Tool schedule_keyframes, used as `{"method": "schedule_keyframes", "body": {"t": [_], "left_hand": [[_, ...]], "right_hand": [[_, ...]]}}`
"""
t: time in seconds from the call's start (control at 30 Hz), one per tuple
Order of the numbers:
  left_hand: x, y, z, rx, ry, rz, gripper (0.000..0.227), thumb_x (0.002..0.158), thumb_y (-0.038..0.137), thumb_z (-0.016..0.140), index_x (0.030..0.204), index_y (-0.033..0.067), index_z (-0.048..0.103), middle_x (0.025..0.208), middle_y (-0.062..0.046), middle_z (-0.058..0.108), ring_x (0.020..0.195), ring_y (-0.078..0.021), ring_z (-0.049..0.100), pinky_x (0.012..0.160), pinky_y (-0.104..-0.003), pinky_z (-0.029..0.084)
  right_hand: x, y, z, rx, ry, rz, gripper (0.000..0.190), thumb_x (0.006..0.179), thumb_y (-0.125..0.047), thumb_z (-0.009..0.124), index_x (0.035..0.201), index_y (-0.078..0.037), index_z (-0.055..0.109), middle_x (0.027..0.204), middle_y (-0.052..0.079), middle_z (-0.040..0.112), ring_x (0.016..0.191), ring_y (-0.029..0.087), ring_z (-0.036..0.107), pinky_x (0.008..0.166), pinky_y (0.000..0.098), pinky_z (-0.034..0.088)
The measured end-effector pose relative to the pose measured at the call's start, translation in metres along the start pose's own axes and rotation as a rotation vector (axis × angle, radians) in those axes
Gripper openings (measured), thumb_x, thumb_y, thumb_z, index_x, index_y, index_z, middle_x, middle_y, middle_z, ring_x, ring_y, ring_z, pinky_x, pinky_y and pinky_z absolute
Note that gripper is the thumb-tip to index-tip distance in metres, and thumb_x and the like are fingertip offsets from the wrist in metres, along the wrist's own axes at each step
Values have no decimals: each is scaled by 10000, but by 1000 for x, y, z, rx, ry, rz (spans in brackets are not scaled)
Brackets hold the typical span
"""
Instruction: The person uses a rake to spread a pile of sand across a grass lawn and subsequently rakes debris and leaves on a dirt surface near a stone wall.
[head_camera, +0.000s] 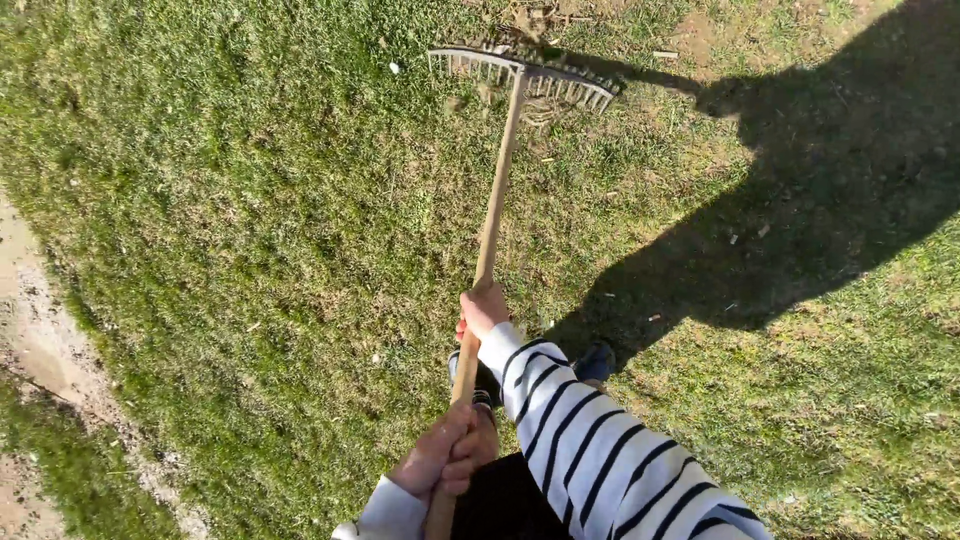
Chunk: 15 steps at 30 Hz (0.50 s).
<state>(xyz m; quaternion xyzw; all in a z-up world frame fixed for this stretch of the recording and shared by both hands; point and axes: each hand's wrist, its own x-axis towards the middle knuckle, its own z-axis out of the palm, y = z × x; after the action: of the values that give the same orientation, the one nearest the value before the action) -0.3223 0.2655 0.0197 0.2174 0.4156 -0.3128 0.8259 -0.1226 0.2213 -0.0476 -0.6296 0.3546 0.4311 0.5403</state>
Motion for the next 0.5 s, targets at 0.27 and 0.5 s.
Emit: {"method": "schedule_keyframes", "body": {"t": [0.27,0.5], "left_hand": [[67,10,42,64,-259,-131,339,1002,501,636,912,224,461,645,79,365,424,-28,283,351,-185,220],[95,0,49,315,-379,-76,434,1113,539,472,850,195,474,684,88,356,487,-20,366,379,-159,331]], "right_hand": [[107,1,-95,241,279,-139,220,1023,-173,587,856,-102,463,625,31,489,463,151,457,384,319,397],[77,10,-131,-130,374,-255,161,883,-83,584,883,78,596,675,229,620,610,327,635,535,496,537]]}}
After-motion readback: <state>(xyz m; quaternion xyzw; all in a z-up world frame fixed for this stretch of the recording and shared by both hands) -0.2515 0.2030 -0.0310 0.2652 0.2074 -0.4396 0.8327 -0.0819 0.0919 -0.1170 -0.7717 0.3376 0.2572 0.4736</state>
